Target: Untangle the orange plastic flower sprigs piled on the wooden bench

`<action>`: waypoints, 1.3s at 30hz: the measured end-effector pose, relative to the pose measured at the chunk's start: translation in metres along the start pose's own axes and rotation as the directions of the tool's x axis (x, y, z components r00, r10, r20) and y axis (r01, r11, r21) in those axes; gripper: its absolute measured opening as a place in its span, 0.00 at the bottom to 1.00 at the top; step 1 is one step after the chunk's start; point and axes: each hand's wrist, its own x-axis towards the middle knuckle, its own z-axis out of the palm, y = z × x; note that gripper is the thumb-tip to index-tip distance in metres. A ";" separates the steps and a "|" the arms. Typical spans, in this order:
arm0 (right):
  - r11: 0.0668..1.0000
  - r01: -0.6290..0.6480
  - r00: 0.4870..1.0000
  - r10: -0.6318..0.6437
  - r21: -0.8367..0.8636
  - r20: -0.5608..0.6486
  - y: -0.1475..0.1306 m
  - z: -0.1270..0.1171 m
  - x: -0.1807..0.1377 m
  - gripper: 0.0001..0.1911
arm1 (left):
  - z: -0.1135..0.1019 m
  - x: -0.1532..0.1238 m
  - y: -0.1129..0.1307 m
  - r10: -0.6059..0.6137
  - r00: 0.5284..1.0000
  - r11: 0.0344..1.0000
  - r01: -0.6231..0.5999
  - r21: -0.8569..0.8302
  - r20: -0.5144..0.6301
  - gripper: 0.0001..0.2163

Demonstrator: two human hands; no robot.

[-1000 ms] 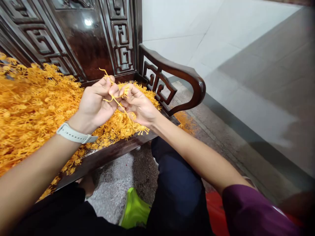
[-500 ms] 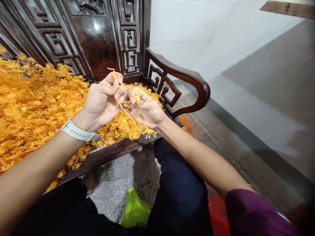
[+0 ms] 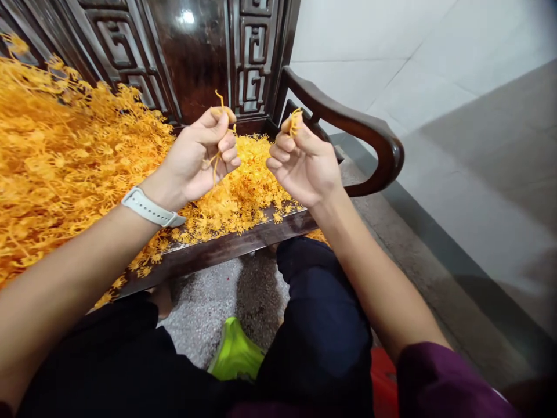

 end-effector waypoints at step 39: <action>0.819 0.461 0.877 -0.361 -0.341 0.318 0.036 0.009 0.012 0.25 | -0.024 -0.002 0.022 0.088 0.901 0.226 -0.434 0.872 0.426 0.16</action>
